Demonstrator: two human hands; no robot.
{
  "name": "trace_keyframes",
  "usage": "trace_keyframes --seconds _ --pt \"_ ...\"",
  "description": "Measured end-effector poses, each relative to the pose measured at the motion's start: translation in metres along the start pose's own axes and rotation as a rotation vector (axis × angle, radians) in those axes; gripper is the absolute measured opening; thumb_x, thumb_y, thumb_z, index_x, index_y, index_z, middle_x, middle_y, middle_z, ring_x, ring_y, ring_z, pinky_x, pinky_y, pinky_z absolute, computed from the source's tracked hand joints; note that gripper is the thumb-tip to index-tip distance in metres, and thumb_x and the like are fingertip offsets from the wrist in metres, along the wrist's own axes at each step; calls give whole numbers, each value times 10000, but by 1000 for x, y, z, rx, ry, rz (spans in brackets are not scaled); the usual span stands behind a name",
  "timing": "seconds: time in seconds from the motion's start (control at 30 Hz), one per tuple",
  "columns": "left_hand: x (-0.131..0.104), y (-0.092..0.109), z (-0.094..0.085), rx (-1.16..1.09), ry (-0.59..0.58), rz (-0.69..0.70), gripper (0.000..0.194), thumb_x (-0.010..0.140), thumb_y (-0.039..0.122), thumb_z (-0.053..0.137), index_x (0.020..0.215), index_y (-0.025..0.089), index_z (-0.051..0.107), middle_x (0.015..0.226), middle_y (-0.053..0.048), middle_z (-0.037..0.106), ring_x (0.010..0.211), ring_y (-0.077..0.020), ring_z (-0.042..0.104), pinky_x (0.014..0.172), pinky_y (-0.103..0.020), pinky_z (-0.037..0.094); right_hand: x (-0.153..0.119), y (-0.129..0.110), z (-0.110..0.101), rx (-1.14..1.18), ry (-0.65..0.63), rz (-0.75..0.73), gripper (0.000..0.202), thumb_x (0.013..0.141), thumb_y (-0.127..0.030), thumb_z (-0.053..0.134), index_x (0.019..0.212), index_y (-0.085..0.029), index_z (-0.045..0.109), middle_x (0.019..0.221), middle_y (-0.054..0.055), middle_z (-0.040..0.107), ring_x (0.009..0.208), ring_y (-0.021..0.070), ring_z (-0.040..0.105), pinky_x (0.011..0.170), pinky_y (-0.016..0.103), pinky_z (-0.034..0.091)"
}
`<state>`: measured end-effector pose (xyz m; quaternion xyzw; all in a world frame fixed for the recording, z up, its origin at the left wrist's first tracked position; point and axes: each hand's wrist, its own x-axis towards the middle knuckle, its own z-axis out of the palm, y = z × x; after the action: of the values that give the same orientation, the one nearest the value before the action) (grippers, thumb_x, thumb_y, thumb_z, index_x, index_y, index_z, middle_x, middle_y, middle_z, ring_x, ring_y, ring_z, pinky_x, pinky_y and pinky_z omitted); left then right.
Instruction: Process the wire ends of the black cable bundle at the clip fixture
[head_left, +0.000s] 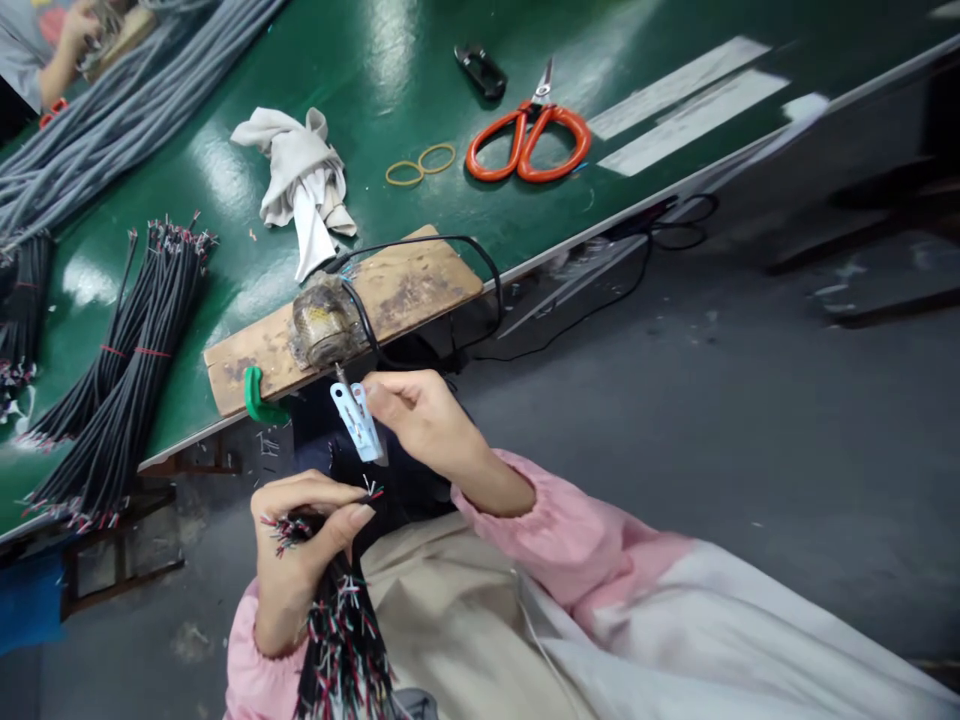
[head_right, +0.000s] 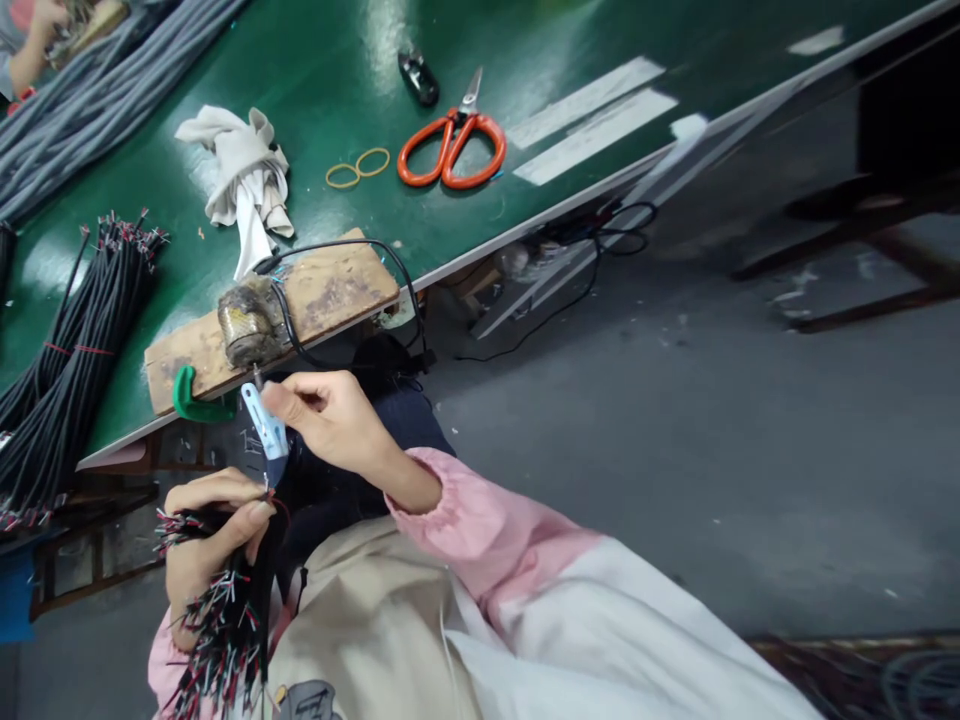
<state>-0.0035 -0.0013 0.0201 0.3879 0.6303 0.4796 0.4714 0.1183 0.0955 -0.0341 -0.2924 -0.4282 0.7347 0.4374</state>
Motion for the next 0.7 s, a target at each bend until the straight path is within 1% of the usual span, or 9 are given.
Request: trace_keyframes --seconds 0.07,0.13,0.23,0.33,0.47,0.6,0.7 --pt "3 1 1 26 9 44 64 640 166 836 643 224 808 531 3 666 351 -49 471 363 -164 356 4 -5 5 39 -49 50 616 666 -749 692 547 -152 595 534 -18 503 508 84 420 480 238 318" --pt "7 1 2 47 18 72 87 634 147 827 640 232 809 507 12 650 343 -51 477 362 -159 356 5 -3 9 162 -96 119 585 690 -714 696 566 -147 624 554 -2 543 516 89 462 467 221 340" --pt "12 0 3 68 39 77 95 629 140 820 639 234 809 480 23 627 340 -53 477 365 -159 357 4 4 11 343 -133 186 527 716 -653 704 603 -141 647 595 11 580 526 88 489 477 210 384" --pt "14 -1 5 81 32 63 73 636 149 819 636 220 808 483 16 630 350 -61 476 362 -168 350 2 7 11 428 -154 222 493 726 -612 723 632 -133 655 618 13 592 512 79 477 481 209 402" --pt "14 -2 7 83 19 43 63 640 143 822 624 200 800 473 17 615 362 -57 462 366 -169 335 0 6 12 529 -166 275 500 678 -625 775 682 -133 688 645 9 625 516 75 495 498 201 416" --pt "13 -6 7 51 25 26 55 662 155 820 631 195 796 486 21 615 368 -43 439 369 -162 312 -2 13 10 603 -206 351 546 690 -673 740 712 -128 724 616 19 640 553 96 553 546 204 437" --pt "10 -8 7 34 25 26 57 674 161 816 636 197 794 505 20 627 377 -41 442 369 -160 304 -3 23 5 628 -188 406 572 660 -703 734 662 -131 726 609 28 647 567 104 548 563 213 438"
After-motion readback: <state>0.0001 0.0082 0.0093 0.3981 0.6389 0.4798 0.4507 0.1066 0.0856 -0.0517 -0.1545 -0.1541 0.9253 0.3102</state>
